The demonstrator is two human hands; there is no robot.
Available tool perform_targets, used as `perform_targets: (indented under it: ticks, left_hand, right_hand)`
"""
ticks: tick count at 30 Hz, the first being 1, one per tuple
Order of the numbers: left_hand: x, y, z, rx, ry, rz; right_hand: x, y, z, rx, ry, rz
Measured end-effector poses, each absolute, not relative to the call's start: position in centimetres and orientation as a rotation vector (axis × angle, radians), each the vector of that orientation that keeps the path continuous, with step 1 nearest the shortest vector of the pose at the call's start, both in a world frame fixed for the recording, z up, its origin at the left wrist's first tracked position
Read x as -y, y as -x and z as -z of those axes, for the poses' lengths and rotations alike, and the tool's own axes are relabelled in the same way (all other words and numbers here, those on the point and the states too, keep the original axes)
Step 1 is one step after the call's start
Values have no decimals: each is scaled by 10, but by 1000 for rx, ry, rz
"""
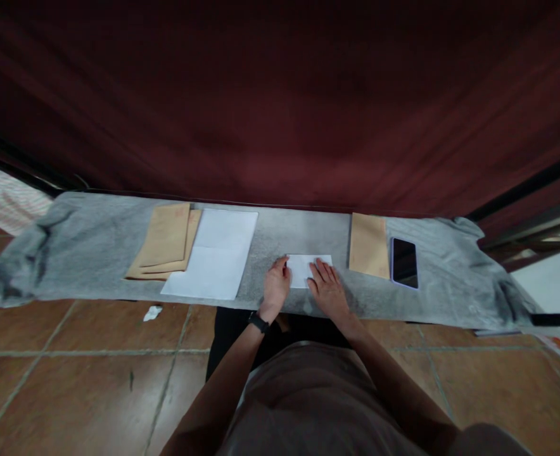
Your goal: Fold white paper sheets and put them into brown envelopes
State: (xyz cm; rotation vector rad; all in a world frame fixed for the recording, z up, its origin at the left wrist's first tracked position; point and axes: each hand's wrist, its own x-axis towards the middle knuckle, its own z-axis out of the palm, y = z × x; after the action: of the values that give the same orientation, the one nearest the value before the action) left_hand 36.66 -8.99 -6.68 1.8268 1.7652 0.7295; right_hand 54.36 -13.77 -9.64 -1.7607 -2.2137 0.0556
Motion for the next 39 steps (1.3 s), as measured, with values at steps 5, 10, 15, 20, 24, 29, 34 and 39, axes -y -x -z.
perform_targets:
  ticks: [5,10,15,20,24,29,34,39]
  left_hand:
    - [108,-377,62,-1824,-2166,-611]
    - [136,-384,74,-1470,-2588,-420]
    - [146,-376,83,-1398,-2640,-342]
    - [145,-372,81,-1368,-2662,-309]
    - [146,-372,80,-1373,-2669,-295]
    - [146,-372,79,-1369,-2679,-305]
    - [145,-372,80,-1383,-2715,-303]
    - [143,-372,82,-1397,-2744,-264]
  right_hand:
    - [141,-543,95,2228,1776,-40]
    - [144,-544,98,2274,1781,-27]
    - [144,-545,99,2258,1764,-38]
    - [147,-549,95,2278,1772,-44]
    - [155,-559,93,2276,1780,-31]
    - [166,-571,94,2233,1809,-1]
    - [174,-579,98,2170,1856,42]
    - [174,-575,95,2107,1885,29]
